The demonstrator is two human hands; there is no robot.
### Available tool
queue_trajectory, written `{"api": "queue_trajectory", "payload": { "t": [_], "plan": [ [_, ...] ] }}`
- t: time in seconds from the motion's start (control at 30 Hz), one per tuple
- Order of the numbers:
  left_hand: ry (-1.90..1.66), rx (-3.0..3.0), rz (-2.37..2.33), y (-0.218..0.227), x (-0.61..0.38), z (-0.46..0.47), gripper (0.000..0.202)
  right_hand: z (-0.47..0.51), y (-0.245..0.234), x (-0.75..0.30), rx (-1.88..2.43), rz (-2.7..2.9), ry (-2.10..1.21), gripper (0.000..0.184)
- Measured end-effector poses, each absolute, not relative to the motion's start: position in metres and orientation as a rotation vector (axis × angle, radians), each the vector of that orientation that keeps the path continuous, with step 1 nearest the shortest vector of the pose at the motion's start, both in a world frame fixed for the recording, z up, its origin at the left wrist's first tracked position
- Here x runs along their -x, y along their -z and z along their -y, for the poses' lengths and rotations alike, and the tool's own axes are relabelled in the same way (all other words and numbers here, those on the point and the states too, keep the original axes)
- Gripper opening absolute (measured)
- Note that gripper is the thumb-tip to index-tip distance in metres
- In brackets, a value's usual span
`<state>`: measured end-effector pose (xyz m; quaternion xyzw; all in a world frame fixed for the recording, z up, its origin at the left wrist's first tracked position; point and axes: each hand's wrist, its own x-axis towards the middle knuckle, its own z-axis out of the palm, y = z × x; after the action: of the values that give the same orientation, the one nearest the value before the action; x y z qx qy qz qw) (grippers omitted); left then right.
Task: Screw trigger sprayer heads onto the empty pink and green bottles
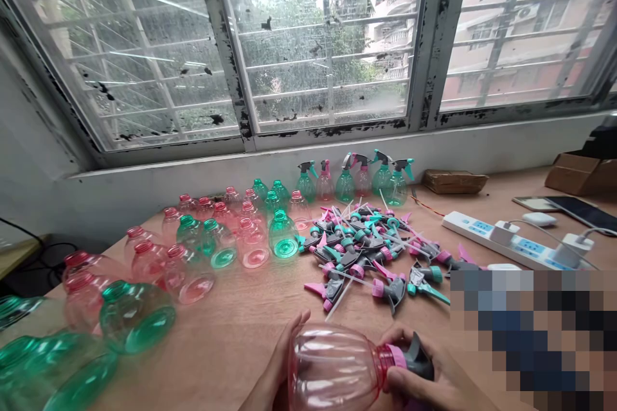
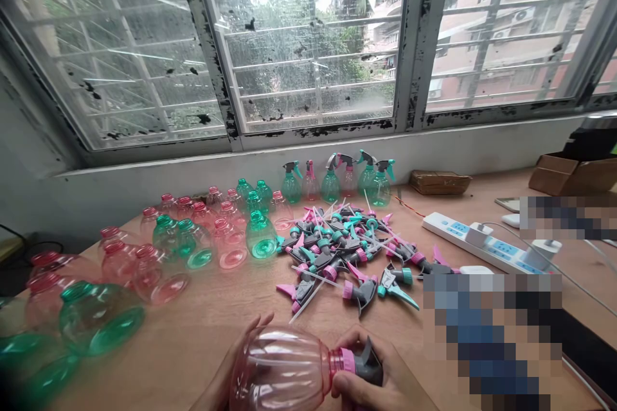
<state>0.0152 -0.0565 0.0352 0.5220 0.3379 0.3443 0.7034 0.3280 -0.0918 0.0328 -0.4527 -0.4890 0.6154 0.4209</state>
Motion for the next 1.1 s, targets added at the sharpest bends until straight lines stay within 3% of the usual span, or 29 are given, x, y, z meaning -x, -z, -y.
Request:
{"api": "queue_trajectory", "payload": {
  "t": [0.2, 0.33, 0.5, 0.6, 0.73, 0.9, 1.1],
  "plan": [
    [-0.834, -1.241, -0.812, -0.056, -0.017, 0.069, 0.071, 0.093, -0.039, -0.327, 1.091, 1.184, -1.59, 0.063],
    [-0.816, -1.344, -0.683, -0.069, -0.013, 0.078, 0.092, 0.096, -0.051, -0.325, 1.06, 1.16, -1.585, 0.063],
    [-0.899, -1.308, -0.791, -0.049, -0.014, 0.079, 0.069, 0.096, -0.052, -0.326, 1.067, 1.183, -1.56, 0.061],
    [-0.972, -1.372, -0.733, -0.036, -0.015, 0.077, 0.093, 0.096, -0.05, -0.325, 1.055, 1.174, -1.561, 0.059],
    [-0.835, -1.334, -0.722, -0.04, -0.011, 0.075, 0.078, 0.098, -0.049, -0.325, 1.085, 1.189, -1.542, 0.059],
    [-0.837, -1.271, -0.754, -0.042, -0.009, 0.07, 0.084, 0.098, -0.048, -0.326, 1.11, 1.212, -1.532, 0.06],
    [-0.828, -1.117, -0.81, -0.01, -0.02, 0.052, 0.091, 0.098, -0.056, -0.324, 1.115, 1.211, -1.535, 0.062]
  ]
}}
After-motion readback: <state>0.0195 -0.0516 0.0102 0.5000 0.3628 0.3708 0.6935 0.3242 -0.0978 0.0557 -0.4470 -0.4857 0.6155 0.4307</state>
